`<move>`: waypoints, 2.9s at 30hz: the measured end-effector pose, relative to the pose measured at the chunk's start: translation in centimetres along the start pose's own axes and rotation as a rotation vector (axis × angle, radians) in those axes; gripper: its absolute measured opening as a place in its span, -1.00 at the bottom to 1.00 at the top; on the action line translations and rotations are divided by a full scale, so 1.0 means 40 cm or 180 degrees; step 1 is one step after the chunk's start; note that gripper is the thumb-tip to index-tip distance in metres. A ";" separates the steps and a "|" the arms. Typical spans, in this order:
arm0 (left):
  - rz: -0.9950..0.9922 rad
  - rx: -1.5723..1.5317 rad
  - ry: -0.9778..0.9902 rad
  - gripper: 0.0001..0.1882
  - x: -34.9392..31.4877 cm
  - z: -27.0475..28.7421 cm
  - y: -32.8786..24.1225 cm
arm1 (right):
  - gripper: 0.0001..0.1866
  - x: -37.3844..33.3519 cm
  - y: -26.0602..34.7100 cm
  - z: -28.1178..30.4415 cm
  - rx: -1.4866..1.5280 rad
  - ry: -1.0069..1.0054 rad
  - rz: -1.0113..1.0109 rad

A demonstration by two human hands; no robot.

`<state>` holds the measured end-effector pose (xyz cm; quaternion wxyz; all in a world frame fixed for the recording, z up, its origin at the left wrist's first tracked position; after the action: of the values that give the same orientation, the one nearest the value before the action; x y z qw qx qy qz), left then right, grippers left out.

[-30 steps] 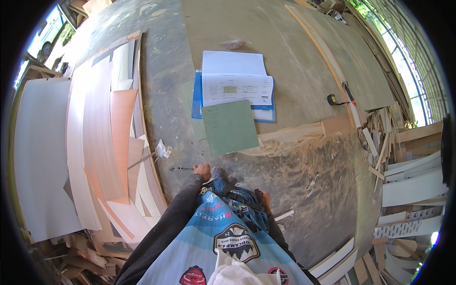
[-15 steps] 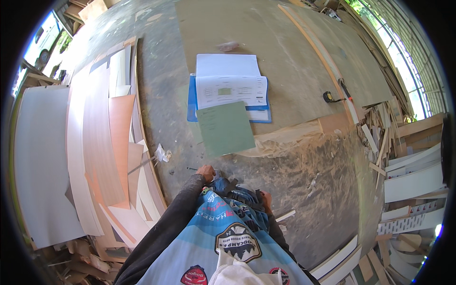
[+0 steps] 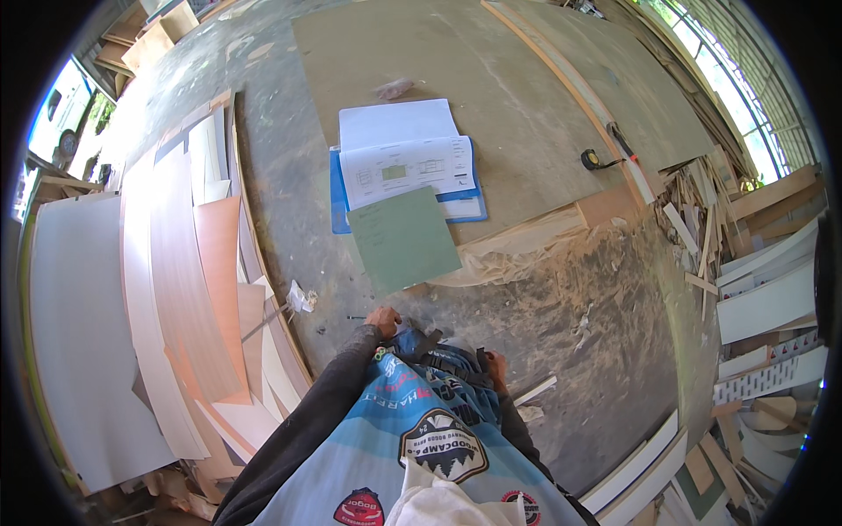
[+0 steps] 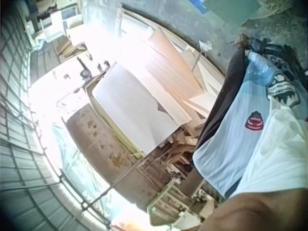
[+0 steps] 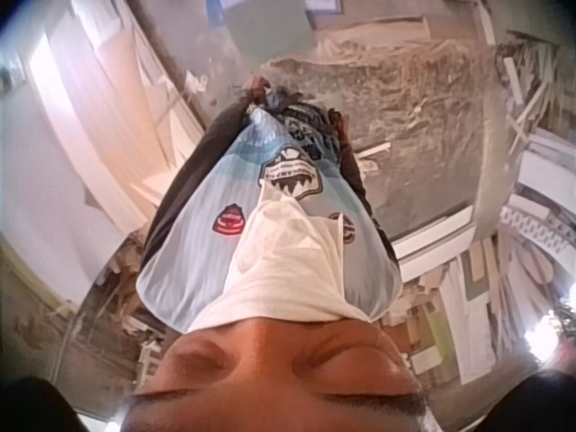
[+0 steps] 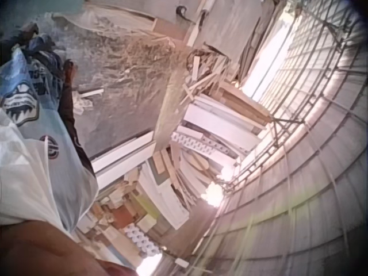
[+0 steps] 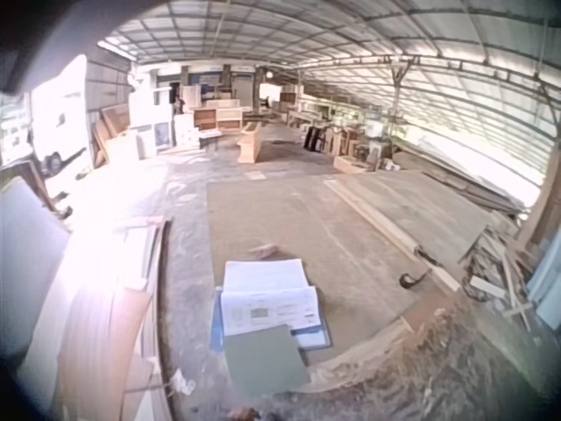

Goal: The person cleans a long blue hose with a cloth, inspects a diagram on a clipboard, marks a large wooden surface with a pen, and moves several white finished wooden panels from one stack to another.

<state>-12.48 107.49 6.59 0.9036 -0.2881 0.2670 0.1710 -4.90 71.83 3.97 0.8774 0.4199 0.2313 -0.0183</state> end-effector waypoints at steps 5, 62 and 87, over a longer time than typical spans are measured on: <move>-0.0129 0.0090 -0.0119 -0.57 -0.005 -0.002 -0.006 | -0.71 -0.021 0.029 0.001 -0.0052 0.0005 -0.0015; -0.2992 -0.0815 -0.0541 -0.79 -0.098 -0.172 -1.657 | -0.59 0.003 -0.021 0.894 0.5152 0.0094 0.0521; -0.2435 0.0023 -0.1523 -0.58 0.072 0.149 -1.304 | -0.61 0.314 0.279 0.652 0.4853 0.1051 -0.0235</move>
<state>16.27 71.15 31.44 0.9391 -0.3153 -0.0746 -0.1144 19.03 61.66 20.88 0.2997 0.8962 0.2963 -0.1387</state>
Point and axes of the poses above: each hand's wrist, its own x-axis towards the middle knuckle, its own z-axis out of the back of the hand, y = z × x, the point moved 8 cm from there along x, towards the middle knuckle, and after that the axes turned 10 degrees about x, right-handed, at the moved point
